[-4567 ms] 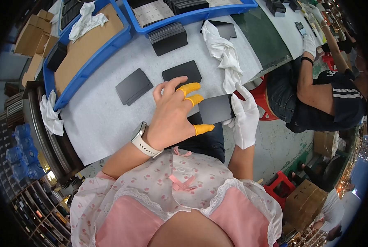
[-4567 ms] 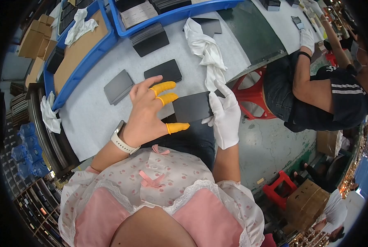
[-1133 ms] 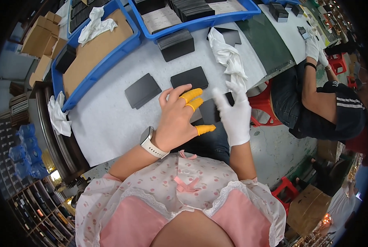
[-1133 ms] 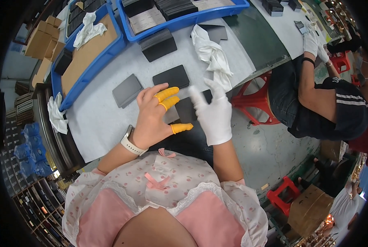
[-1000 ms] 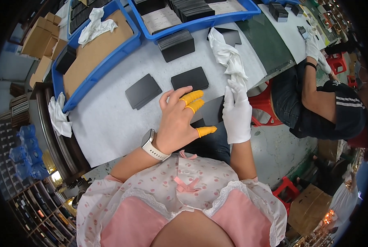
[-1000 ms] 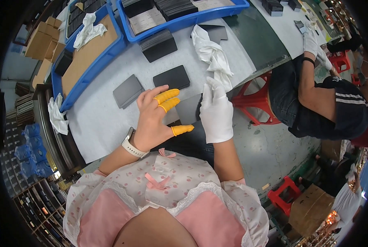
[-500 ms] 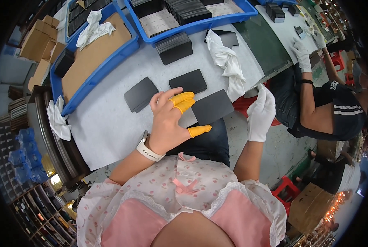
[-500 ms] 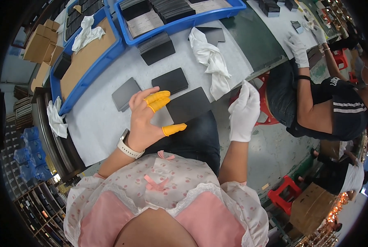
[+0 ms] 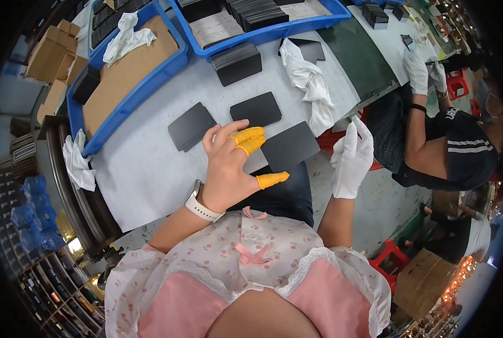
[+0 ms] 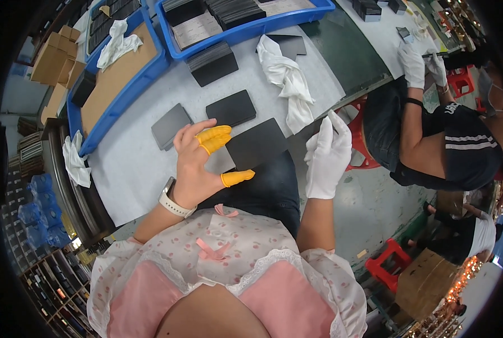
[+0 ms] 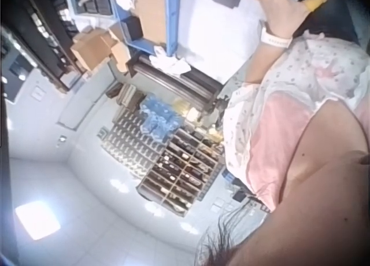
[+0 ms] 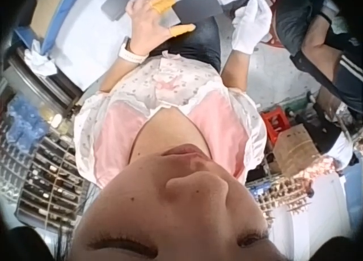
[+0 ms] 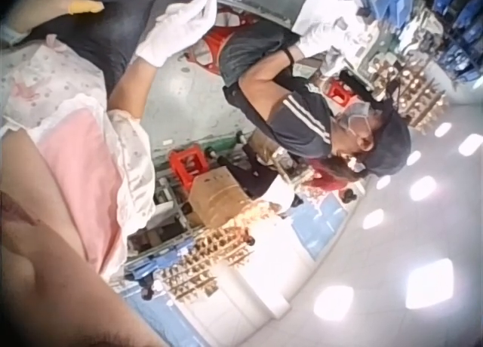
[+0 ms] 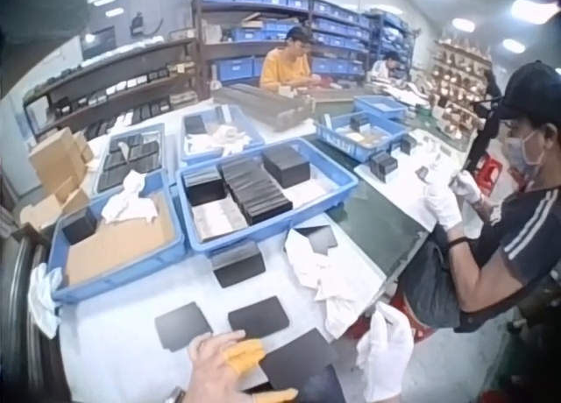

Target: Clean and inspect rectangular metal or composite plates using a cloth at a workbench.

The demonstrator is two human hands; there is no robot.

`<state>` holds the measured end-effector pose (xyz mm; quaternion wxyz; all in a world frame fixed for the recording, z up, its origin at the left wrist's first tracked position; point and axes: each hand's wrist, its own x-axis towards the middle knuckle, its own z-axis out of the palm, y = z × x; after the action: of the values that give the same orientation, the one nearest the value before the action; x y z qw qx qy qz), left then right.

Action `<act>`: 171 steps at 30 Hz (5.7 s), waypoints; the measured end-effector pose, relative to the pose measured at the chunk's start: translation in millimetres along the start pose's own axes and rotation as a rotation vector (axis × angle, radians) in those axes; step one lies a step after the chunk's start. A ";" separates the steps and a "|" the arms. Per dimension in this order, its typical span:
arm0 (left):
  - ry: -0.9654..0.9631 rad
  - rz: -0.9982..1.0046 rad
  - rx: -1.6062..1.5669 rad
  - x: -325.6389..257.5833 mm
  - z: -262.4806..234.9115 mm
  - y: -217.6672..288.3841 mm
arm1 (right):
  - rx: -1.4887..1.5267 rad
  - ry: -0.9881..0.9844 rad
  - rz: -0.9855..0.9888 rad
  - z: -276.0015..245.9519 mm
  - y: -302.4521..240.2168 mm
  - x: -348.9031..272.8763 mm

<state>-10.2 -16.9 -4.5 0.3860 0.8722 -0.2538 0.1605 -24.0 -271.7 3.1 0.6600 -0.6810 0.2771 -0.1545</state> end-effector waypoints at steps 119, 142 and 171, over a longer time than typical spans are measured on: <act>-0.192 -0.255 0.181 36.6 -1.5 -57.3 | 0.401 -0.268 -0.102 64.7 49.4 15.9; -0.205 -0.171 0.001 34.1 -3.0 0.4 | 0.673 -0.127 0.101 30.0 18.4 21.0; -0.472 -0.272 -0.134 31.2 13.4 22.2 | 0.064 0.065 -0.070 -19.4 38.2 17.4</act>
<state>3.9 -49.7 14.8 0.3910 0.8841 -0.2274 -0.1173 -27.9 -296.7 -35.7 0.6661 -0.6636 0.2692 -0.2085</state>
